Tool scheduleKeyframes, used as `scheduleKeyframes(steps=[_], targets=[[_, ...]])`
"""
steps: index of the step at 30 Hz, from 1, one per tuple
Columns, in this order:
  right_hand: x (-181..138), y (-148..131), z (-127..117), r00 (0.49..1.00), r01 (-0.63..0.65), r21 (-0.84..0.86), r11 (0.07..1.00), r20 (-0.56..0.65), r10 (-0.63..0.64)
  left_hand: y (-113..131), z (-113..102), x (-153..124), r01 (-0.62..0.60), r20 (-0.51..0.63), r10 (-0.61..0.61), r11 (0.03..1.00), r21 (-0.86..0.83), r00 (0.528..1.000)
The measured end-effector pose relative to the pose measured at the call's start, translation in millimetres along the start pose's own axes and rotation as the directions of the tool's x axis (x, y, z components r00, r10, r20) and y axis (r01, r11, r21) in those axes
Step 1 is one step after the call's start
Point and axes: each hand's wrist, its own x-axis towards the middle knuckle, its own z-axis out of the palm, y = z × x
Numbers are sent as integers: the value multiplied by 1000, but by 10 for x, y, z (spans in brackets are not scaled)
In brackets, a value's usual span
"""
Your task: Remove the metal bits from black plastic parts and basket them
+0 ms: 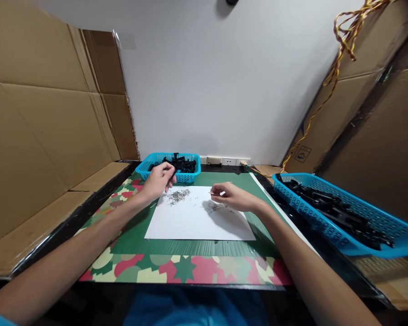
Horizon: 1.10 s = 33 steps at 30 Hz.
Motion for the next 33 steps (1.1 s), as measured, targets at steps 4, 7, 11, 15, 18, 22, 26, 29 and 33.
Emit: scheduleKeyframes(steps=[4, 7, 11, 15, 18, 22, 26, 29, 33], targets=[[8, 35, 2, 1000, -27, 34, 999, -11, 27, -65, 405, -297, 151, 130, -122, 958, -246, 984], [12, -3, 25, 999, -28, 104, 994, -41, 32, -45, 558, -457, 200, 220, -138, 936, -291, 966], [32, -116, 100, 998, -10, 186, 983, -51, 20, 140, 596, -603, 70, 212, -41, 989, -131, 976], [60, -186, 169, 999, 12, 238, 971, -45, -2, 303, 580, -652, -155, 176, 144, 987, 50, 974], [72, -200, 192, 999, 12, 251, 968, -44, -1, 313, 586, -649, -167, 168, 153, 983, 75, 974], [73, -228, 208, 998, 16, 254, 967, -59, -1, 260, 595, -638, -146, 144, 132, 985, 91, 981], [79, -254, 253, 997, 7, 287, 958, -79, 16, 245, 614, -646, 25, 177, -9, 996, -89, 984], [99, -240, 313, 992, 10, 285, 959, -121, 25, 257, 656, -665, 185, 318, -86, 937, -296, 944], [135, -201, 389, 990, 26, 296, 955, -143, 17, 265, 710, -694, 218, 367, -54, 879, -423, 929]])
